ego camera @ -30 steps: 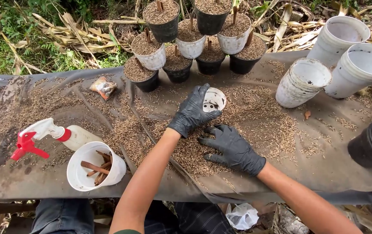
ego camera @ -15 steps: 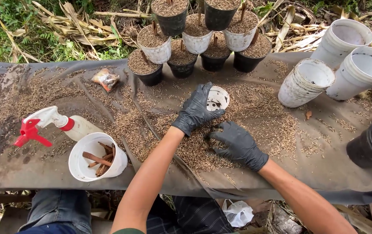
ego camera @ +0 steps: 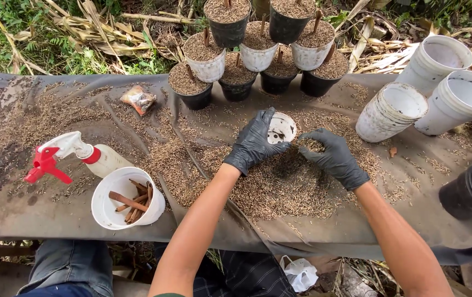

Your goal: Filling a small plastic pot with soil and planting a wooden cutting into it.

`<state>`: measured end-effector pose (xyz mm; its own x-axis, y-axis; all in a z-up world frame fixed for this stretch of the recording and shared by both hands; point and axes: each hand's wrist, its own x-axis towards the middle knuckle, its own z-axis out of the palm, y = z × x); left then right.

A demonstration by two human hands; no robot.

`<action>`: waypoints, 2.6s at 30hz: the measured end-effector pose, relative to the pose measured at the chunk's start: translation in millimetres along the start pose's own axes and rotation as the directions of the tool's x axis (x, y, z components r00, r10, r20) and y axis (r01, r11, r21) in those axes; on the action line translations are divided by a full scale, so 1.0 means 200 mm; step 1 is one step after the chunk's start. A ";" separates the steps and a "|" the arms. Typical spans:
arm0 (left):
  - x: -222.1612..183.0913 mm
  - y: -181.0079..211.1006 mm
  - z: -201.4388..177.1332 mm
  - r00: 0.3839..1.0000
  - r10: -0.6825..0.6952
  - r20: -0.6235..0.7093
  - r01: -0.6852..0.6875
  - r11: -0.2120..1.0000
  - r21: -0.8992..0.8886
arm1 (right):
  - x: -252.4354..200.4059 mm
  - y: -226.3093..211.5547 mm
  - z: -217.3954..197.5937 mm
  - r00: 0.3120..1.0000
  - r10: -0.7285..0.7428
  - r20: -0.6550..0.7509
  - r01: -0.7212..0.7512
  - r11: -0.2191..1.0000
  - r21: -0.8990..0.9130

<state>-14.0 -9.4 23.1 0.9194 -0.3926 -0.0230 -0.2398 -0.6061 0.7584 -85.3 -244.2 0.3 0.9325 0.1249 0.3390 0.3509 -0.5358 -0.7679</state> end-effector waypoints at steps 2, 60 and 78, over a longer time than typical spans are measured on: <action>-0.02 -0.01 -0.01 1.000 0.027 -0.004 -0.027 0.999 -0.025 | 0.04 0.01 0.00 1.000 -0.018 -0.023 0.018 1.000 -0.007; -0.10 -0.01 0.02 0.985 0.107 -0.133 -0.145 0.939 -0.313 | 0.35 -0.31 0.34 0.939 -0.299 -0.169 0.313 0.948 0.061; 0.01 0.01 0.05 0.993 0.080 -0.092 -0.114 0.870 -0.479 | 0.35 -0.25 0.37 0.943 -0.270 -0.192 0.290 0.953 0.083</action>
<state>-15.4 -17.4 17.8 0.9220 -0.3746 0.0975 -0.1643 -0.1508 0.9748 -31.0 -146.0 22.7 0.7683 0.1025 0.6318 0.6122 -0.4057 -0.6786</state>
